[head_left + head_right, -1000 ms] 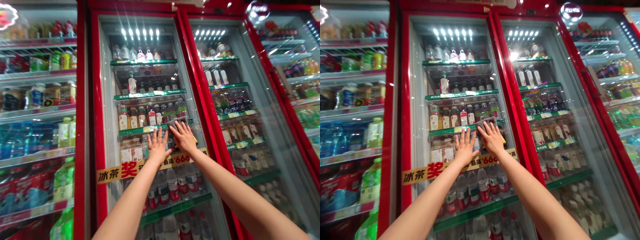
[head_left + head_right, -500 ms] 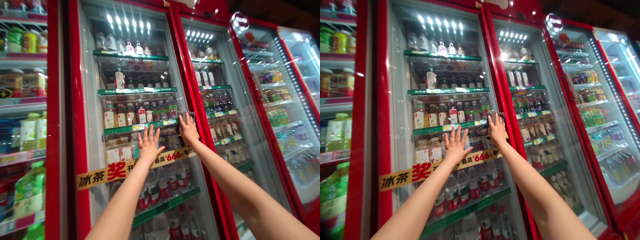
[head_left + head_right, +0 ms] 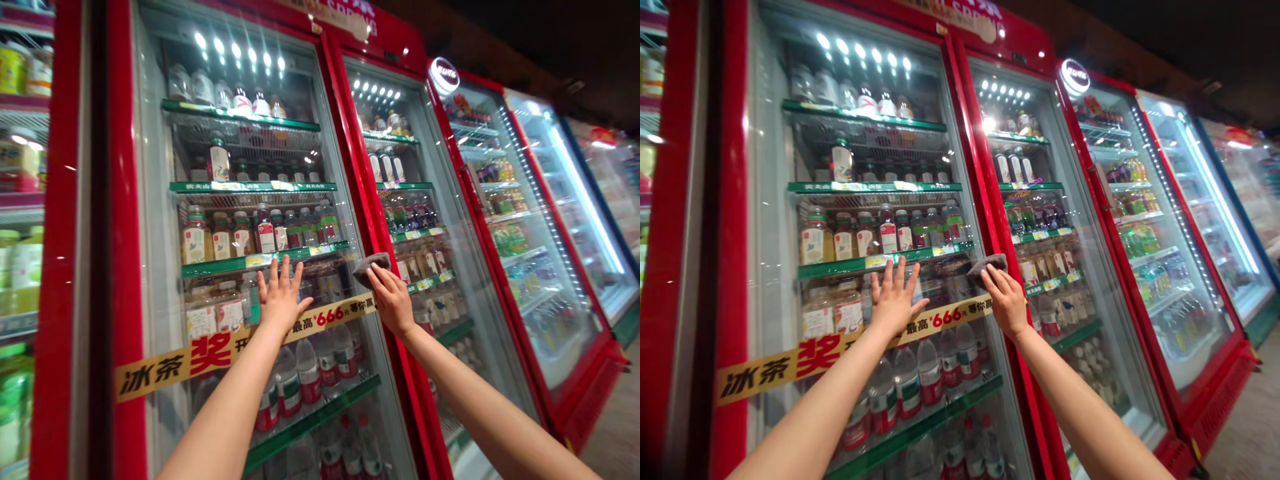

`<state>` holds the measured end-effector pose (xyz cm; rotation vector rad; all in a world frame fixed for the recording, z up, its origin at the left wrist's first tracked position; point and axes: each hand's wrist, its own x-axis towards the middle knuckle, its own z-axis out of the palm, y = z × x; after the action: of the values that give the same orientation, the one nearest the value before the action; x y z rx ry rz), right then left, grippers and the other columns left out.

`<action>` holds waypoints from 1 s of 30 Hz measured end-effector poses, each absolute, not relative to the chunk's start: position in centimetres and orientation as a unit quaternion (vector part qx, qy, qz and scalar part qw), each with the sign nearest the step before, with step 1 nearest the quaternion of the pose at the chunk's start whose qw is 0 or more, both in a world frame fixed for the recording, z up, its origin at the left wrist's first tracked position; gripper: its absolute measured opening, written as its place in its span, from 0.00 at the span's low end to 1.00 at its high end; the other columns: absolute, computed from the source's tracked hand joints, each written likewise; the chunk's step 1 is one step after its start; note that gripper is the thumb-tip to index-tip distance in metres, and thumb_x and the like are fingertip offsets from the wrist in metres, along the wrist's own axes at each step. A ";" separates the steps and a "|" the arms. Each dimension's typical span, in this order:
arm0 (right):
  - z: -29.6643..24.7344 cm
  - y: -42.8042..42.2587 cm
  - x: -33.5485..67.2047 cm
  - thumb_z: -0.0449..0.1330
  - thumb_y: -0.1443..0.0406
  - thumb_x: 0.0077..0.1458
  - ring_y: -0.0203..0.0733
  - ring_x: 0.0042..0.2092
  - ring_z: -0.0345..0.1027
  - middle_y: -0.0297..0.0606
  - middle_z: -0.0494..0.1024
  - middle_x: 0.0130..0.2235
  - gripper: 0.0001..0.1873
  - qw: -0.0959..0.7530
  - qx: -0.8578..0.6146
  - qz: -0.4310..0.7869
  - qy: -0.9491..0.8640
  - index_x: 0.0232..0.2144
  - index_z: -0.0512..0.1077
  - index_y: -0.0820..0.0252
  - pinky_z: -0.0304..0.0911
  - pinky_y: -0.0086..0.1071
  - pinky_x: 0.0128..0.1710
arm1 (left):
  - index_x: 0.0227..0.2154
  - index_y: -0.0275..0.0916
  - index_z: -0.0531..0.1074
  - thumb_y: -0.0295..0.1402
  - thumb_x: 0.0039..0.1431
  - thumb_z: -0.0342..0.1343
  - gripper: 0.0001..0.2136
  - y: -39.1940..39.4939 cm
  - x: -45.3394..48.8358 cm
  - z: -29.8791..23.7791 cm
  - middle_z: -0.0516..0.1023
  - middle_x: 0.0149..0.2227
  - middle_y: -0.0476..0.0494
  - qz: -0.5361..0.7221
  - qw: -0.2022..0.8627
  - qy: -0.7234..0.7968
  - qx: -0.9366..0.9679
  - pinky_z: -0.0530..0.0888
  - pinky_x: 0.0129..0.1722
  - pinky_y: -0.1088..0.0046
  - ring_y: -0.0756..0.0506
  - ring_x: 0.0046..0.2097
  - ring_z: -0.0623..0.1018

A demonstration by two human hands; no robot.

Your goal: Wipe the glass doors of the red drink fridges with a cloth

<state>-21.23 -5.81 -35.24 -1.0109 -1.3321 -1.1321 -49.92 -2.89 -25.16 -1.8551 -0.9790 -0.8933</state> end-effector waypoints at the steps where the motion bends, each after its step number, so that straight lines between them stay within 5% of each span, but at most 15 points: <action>1: -35.3 -5.7 -20.9 0.51 0.75 0.59 0.48 0.64 0.61 0.41 0.64 0.68 0.36 0.543 -0.429 -0.480 -0.539 0.68 0.59 0.48 0.63 0.46 0.62 | 0.71 0.45 0.49 0.50 0.58 0.62 0.43 -2.8 -50.0 -25.1 0.38 0.74 0.35 -0.354 0.416 -0.390 -0.741 0.36 0.68 0.38 0.31 0.74 0.37; 5: -34.2 -3.9 -20.0 0.52 0.78 0.55 0.51 0.64 0.61 0.40 0.62 0.69 0.38 0.532 -0.488 -0.459 -0.518 0.65 0.64 0.46 0.64 0.47 0.61 | 0.71 0.46 0.47 0.52 0.58 0.61 0.44 -2.6 -50.2 -25.2 0.37 0.74 0.36 -0.359 0.426 -0.382 -0.737 0.36 0.68 0.37 0.31 0.74 0.37; 14: -22.5 -2.5 -20.2 0.49 0.77 0.57 0.56 0.68 0.55 0.45 0.57 0.71 0.34 0.521 -0.552 -0.414 -0.503 0.64 0.66 0.56 0.59 0.48 0.64 | 0.71 0.46 0.48 0.52 0.56 0.62 0.45 -2.4 -50.0 -25.2 0.37 0.74 0.36 -0.351 0.435 -0.393 -0.730 0.36 0.68 0.37 0.31 0.74 0.37; 20: -32.2 -3.4 -20.1 0.49 0.80 0.53 0.53 0.69 0.54 0.41 0.55 0.71 0.38 0.508 -0.547 -0.404 -0.528 0.65 0.66 0.53 0.60 0.48 0.64 | 0.71 0.47 0.47 0.51 0.59 0.61 0.43 -2.3 -49.9 -25.3 0.36 0.74 0.37 -0.360 0.427 -0.384 -0.735 0.35 0.68 0.37 0.31 0.74 0.36; 25: -37.4 -5.4 -20.8 0.48 0.78 0.57 0.50 0.64 0.62 0.41 0.64 0.67 0.35 0.547 -0.522 -0.391 -0.525 0.62 0.69 0.49 0.64 0.47 0.61 | 0.71 0.45 0.47 0.47 0.58 0.63 0.44 -2.4 -49.7 -25.3 0.35 0.74 0.36 -0.362 0.424 -0.381 -0.738 0.34 0.68 0.37 0.31 0.74 0.35; 30: -38.5 -4.7 -25.5 0.50 0.73 0.61 0.51 0.70 0.51 0.39 0.55 0.72 0.36 0.550 -0.502 -0.386 -0.544 0.69 0.56 0.44 0.60 0.49 0.64 | 0.71 0.46 0.48 0.46 0.58 0.63 0.42 -2.3 -49.8 -25.4 0.35 0.74 0.37 -0.369 0.426 -0.377 -0.735 0.33 0.68 0.37 0.32 0.74 0.35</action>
<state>-25.51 -4.69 -38.51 -1.1889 -1.2884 -0.9146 -49.76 -2.30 -25.40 -1.8367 -0.9415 -0.9223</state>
